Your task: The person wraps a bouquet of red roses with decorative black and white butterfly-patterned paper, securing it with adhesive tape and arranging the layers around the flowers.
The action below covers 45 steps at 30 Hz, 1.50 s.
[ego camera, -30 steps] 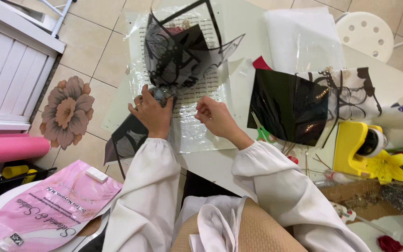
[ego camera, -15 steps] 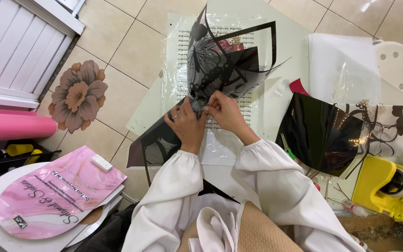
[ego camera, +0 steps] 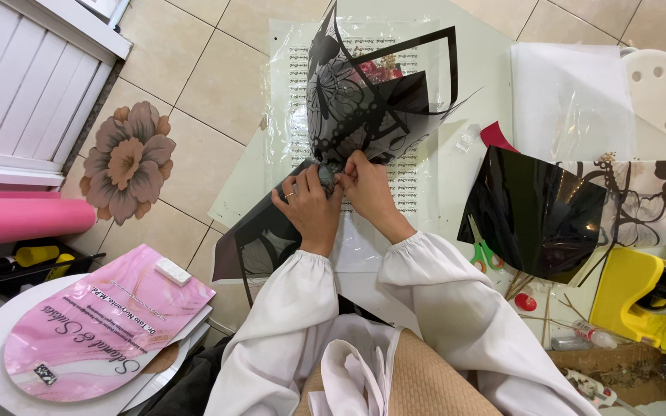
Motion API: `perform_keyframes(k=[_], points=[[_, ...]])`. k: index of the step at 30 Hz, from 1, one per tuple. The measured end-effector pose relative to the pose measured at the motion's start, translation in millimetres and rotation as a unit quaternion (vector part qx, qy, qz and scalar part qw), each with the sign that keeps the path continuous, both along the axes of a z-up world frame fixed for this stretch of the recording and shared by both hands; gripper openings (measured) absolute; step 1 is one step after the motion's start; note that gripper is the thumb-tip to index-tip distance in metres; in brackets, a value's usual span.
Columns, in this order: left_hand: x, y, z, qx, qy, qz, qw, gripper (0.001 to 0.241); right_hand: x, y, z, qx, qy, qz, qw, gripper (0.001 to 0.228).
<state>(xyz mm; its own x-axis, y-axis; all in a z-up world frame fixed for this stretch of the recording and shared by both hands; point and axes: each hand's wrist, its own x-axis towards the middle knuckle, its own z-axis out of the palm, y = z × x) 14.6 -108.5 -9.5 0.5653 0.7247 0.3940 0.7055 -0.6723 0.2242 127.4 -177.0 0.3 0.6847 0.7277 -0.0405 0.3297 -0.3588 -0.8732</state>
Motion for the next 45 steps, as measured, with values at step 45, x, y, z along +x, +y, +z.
perform_keyframes(k=[45], points=[[-1.6, 6.4, -10.5, 0.033, 0.04, -0.035, 0.998, 0.058, -23.5, 0.4, -87.3, 0.103, 0.479, -0.306, 0.816, 0.057]])
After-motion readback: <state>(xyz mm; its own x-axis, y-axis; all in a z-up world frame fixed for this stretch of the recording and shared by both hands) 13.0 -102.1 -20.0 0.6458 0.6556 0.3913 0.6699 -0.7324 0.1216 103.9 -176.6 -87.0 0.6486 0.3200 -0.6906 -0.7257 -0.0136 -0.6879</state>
